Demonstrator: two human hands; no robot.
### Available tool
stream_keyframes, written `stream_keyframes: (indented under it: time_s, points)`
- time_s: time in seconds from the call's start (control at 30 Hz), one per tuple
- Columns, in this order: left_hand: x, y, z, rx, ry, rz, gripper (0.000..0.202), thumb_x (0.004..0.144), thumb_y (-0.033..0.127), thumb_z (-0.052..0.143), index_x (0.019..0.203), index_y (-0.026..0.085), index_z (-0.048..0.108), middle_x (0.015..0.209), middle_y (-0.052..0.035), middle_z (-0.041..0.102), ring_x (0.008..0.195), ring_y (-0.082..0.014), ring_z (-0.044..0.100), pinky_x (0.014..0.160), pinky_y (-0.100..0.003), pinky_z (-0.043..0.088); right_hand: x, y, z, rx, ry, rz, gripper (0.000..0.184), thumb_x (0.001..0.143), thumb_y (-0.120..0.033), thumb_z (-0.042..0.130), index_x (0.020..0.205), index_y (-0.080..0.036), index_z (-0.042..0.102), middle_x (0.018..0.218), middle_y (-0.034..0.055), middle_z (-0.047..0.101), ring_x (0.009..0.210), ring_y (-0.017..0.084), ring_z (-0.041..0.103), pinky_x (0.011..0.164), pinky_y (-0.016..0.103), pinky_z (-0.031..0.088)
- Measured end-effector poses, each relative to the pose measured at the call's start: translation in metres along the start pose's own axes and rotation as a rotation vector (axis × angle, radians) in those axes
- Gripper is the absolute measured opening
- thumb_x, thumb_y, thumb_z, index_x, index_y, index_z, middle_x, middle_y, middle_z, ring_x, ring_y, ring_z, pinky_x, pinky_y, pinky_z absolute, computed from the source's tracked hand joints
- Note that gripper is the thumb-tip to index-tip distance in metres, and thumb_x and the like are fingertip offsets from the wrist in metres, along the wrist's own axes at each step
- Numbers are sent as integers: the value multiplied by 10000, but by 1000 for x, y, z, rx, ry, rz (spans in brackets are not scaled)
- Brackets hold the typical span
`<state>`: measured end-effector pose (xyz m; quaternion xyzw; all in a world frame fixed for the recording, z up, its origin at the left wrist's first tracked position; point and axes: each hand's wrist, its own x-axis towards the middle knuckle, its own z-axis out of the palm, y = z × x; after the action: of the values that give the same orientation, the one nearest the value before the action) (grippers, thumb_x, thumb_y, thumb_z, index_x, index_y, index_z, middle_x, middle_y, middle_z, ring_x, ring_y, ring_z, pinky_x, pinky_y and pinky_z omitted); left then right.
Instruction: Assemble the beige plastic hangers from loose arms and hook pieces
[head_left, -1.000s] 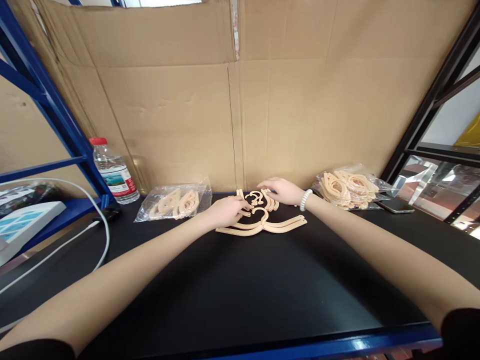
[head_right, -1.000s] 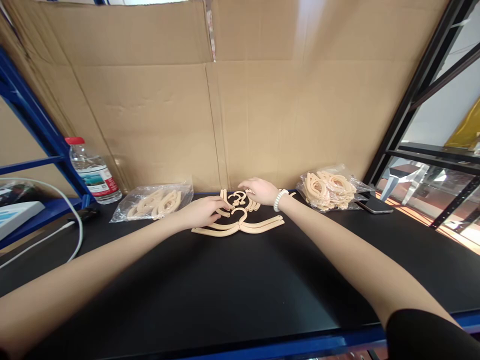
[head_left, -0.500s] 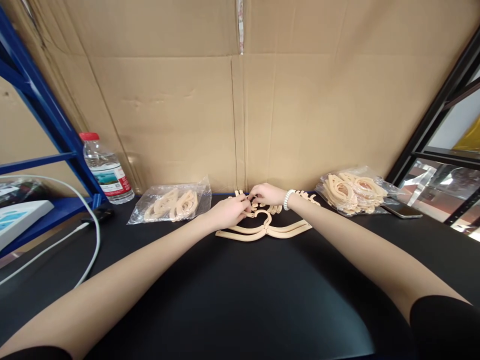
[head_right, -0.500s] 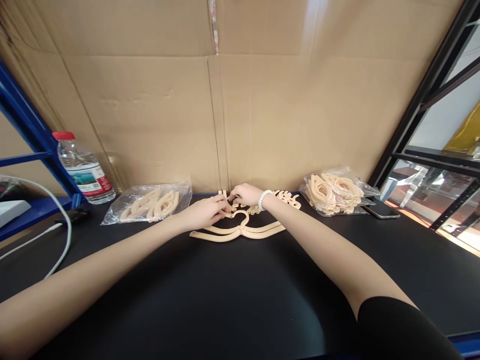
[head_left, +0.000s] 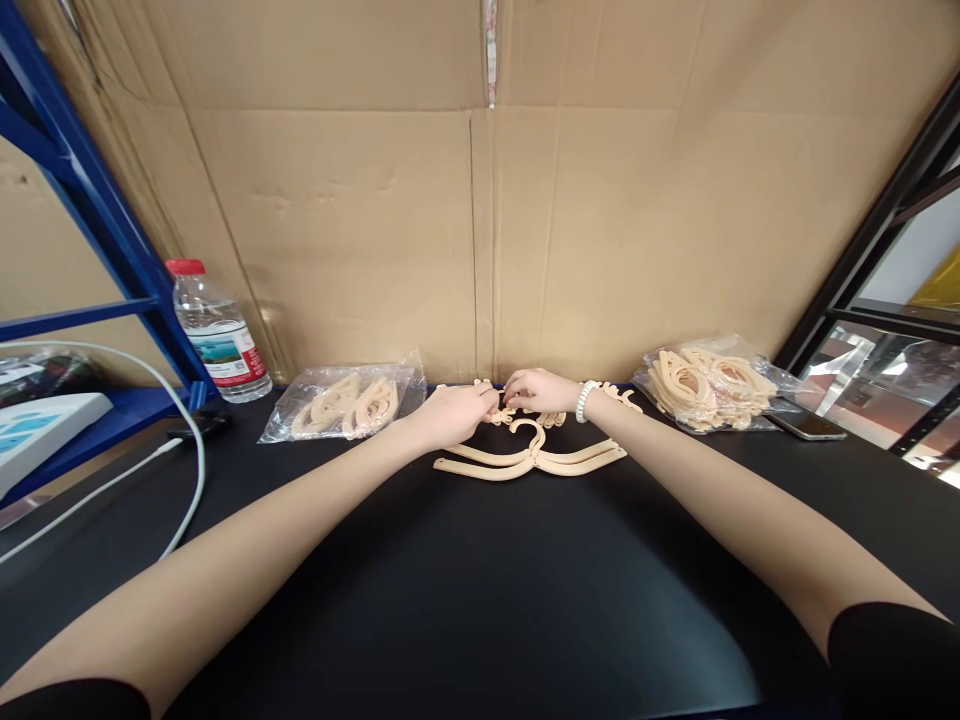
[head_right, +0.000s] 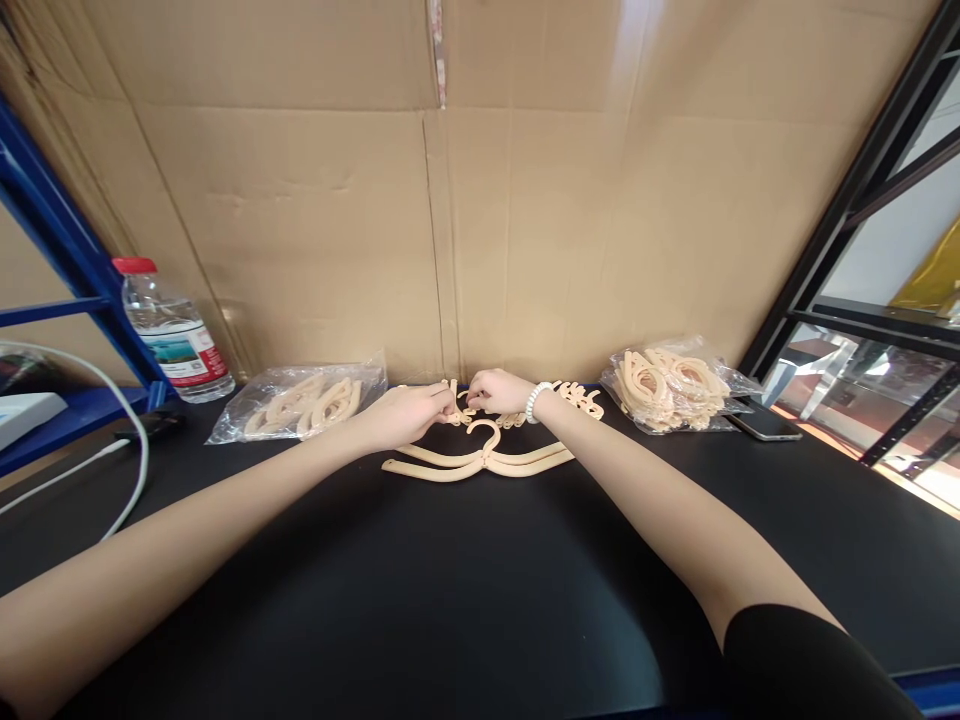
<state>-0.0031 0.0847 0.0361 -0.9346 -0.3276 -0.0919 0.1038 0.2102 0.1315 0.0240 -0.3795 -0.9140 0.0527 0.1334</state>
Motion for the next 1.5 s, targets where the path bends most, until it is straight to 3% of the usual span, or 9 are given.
stream_keyframes:
  time_s: [0.2, 0.53, 0.67, 0.93, 1.07, 1.17, 1.27, 1.37, 1.5]
  points:
    - [-1, 3, -11, 16, 35, -84, 161, 900, 106, 411, 931, 220, 520, 854, -32, 693, 686, -204, 657, 598, -267, 424, -3, -5, 2, 28, 27, 15, 137, 838, -237, 660, 885, -150, 755, 1016, 89, 673, 748, 161, 632, 739, 266, 483]
    - [2, 6, -22, -125, 228, -83, 154, 976, 264, 364, 1042, 208, 491, 961, -56, 638, 746, -214, 634, 630, -290, 427, -3, -5, 9, 91, 122, 2, 110, 726, -82, 723, 804, -152, 754, 869, 47, 698, 708, 158, 644, 703, 251, 491]
    - [3, 7, -26, -205, 287, -48, 181, 973, 248, 357, 1004, 207, 530, 1032, -61, 585, 801, -200, 617, 719, -308, 457, -4, -6, 8, 119, 281, 13, 162, 790, -46, 632, 800, -172, 734, 902, 50, 678, 791, 169, 638, 777, 277, 491]
    - [-8, 25, -32, -442, 372, 43, 234, 963, 174, 300, 966, 189, 533, 1076, -80, 557, 934, -185, 574, 867, -335, 469, -25, -15, -14, 220, 691, 169, 175, 910, -180, 501, 912, -188, 676, 929, 71, 598, 876, 204, 581, 826, 336, 471]
    - [-23, 35, -28, -802, 324, 40, 216, 919, 238, 426, 987, 176, 621, 1100, -97, 590, 1004, -212, 594, 918, -371, 474, -44, -22, -18, 357, 651, 255, 159, 916, -196, 483, 903, -193, 641, 744, 8, 604, 620, 142, 585, 647, 272, 490]
    - [-33, 42, -23, -1151, 264, -101, 224, 847, 292, 538, 945, 179, 704, 1130, -100, 628, 1070, -252, 611, 959, -399, 480, -52, -27, -18, 501, 567, 342, 140, 915, -205, 491, 892, -179, 626, 644, -18, 587, 445, 103, 552, 477, 228, 458]
    - [-39, 48, -21, -1415, 242, -269, 280, 824, 380, 572, 871, 168, 750, 1129, -108, 661, 1063, -266, 633, 967, -408, 492, -50, -31, -23, 639, 520, 421, 104, 903, -193, 531, 880, -152, 623, 655, 7, 617, 446, 100, 577, 441, 214, 480]
    - [-40, 53, -21, -1394, 302, -363, 275, 789, 401, 642, 824, 154, 756, 1107, -114, 672, 1005, -250, 651, 932, -385, 511, -44, -35, -33, 720, 505, 451, 70, 885, -160, 576, 874, -135, 640, 659, 17, 624, 513, 93, 598, 528, 212, 542]
    - [-41, 55, -18, -1313, 369, -372, 182, 728, 327, 719, 781, 153, 707, 937, -72, 680, 808, -190, 660, 804, -354, 543, -35, -41, -44, 713, 479, 460, 142, 907, -150, 534, 868, -124, 668, 672, 30, 640, 551, 87, 601, 585, 206, 555]
